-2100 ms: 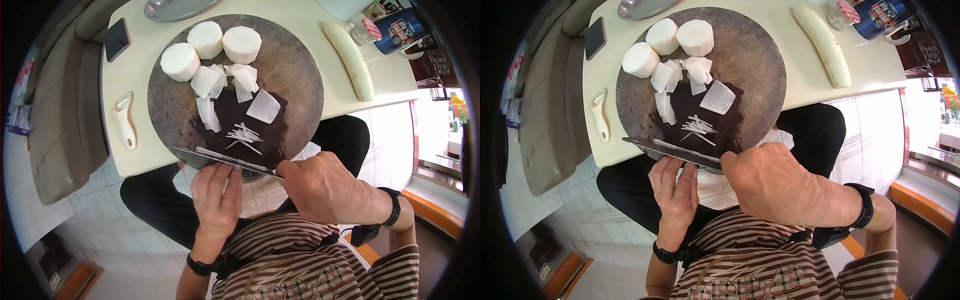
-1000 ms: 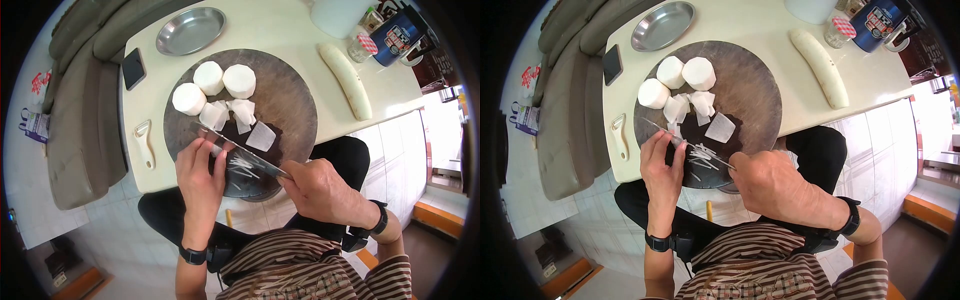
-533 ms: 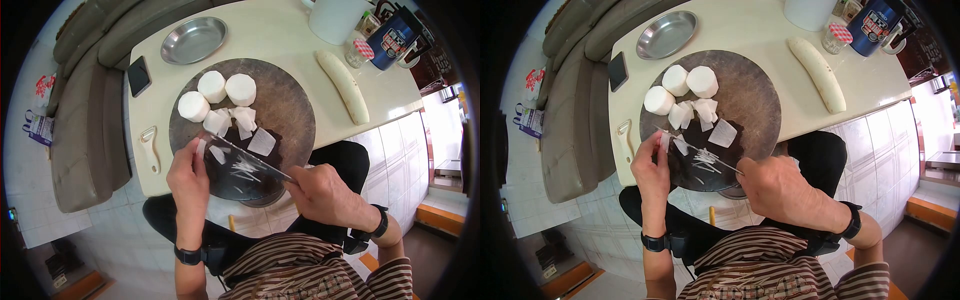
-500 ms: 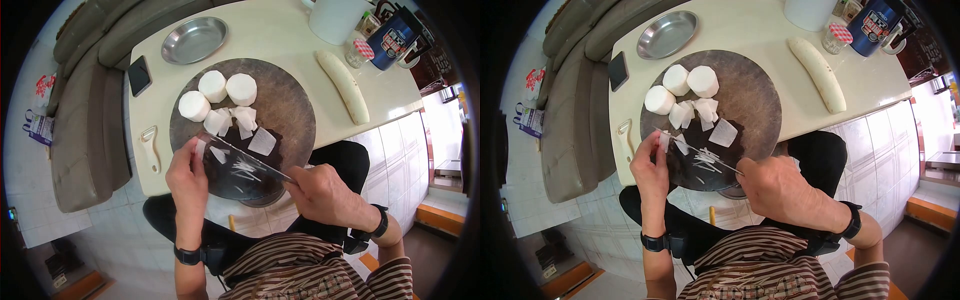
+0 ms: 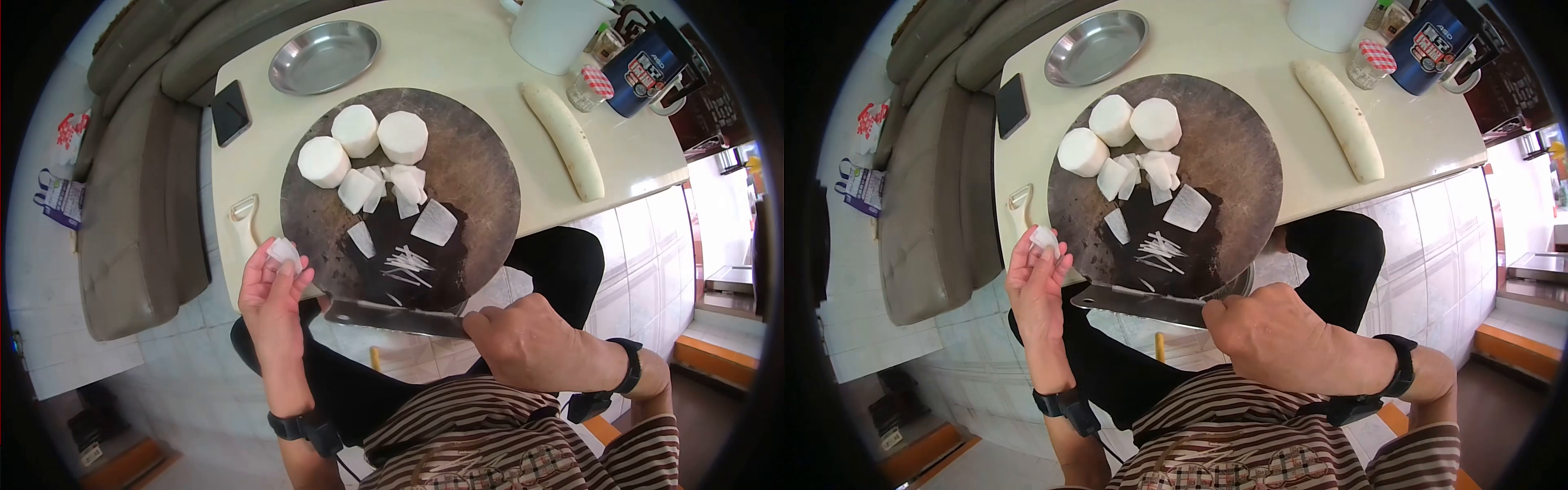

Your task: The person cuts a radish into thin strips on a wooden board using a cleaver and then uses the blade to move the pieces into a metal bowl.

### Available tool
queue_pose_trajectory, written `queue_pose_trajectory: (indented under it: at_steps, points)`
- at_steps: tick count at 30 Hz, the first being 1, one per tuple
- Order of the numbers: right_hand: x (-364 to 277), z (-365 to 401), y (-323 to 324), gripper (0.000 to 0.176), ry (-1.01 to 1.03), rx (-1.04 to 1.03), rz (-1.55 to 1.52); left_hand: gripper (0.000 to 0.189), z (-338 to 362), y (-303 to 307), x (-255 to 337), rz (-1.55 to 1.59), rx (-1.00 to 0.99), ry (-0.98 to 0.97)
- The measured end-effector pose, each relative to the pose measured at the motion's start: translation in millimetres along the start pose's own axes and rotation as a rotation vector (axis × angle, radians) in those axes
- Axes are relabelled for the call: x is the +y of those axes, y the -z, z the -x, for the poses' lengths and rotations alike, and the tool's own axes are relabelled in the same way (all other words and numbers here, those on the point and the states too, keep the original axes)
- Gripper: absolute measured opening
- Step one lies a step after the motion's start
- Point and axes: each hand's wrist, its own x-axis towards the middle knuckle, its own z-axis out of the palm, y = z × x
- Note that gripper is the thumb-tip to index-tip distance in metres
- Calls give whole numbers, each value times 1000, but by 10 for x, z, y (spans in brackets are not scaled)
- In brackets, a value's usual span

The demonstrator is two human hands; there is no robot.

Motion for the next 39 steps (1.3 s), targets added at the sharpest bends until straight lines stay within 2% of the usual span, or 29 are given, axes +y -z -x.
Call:
queue_pose_trajectory:
  at_steps: [4, 8, 10, 11, 13, 14, 15, 17, 21, 23, 26, 32, 34, 39]
  points:
    - [25, -41, 12, 16, -8, -35, 41, 38, 67, 78, -17, 160, -43, 63]
    - [112, -41, 52, 15, -24, 26, 62, 34, 163, -18, -13, 44, 38, 53]
    - [194, -27, 51, 16, -67, 63, 116, 28, 253, -146, -60, -243, 15, -115]
    - [209, -24, 51, 16, -67, 60, 116, 22, 315, -232, -134, -368, 32, -261]
    - [231, -16, 51, 17, -92, 85, 71, 20, 411, -300, -226, -818, -56, -619]
    - [233, -17, 48, 17, -94, 82, 69, 24, 405, -346, -273, -928, -117, -875]
    - [228, -16, 41, 17, -103, 93, 51, 27, 450, -414, -285, -961, -156, -1004]
    - [227, -6, 31, 18, -117, 101, 29, 30, 519, -446, -389, -1033, -250, -1051]
    - [227, -3, 25, 17, -118, 110, -30, 33, 651, -426, -436, -1061, -293, -1037]
    - [211, -8, 33, 17, -98, 125, -69, 38, 664, -384, -422, -1119, -356, -960]
    - [179, -10, 19, 19, -106, 63, -65, 42, 697, -336, -453, -1161, -366, -964]
    - [175, -69, 56, 19, -83, 51, 2, 34, 797, -381, -439, -1165, -332, -910]
    - [154, -78, 84, 18, -80, -21, 26, 33, 797, -384, -469, -1149, -308, -925]
    - [157, -111, 84, 19, -60, 2, 44, 30, 794, -437, -501, -1096, -241, -921]
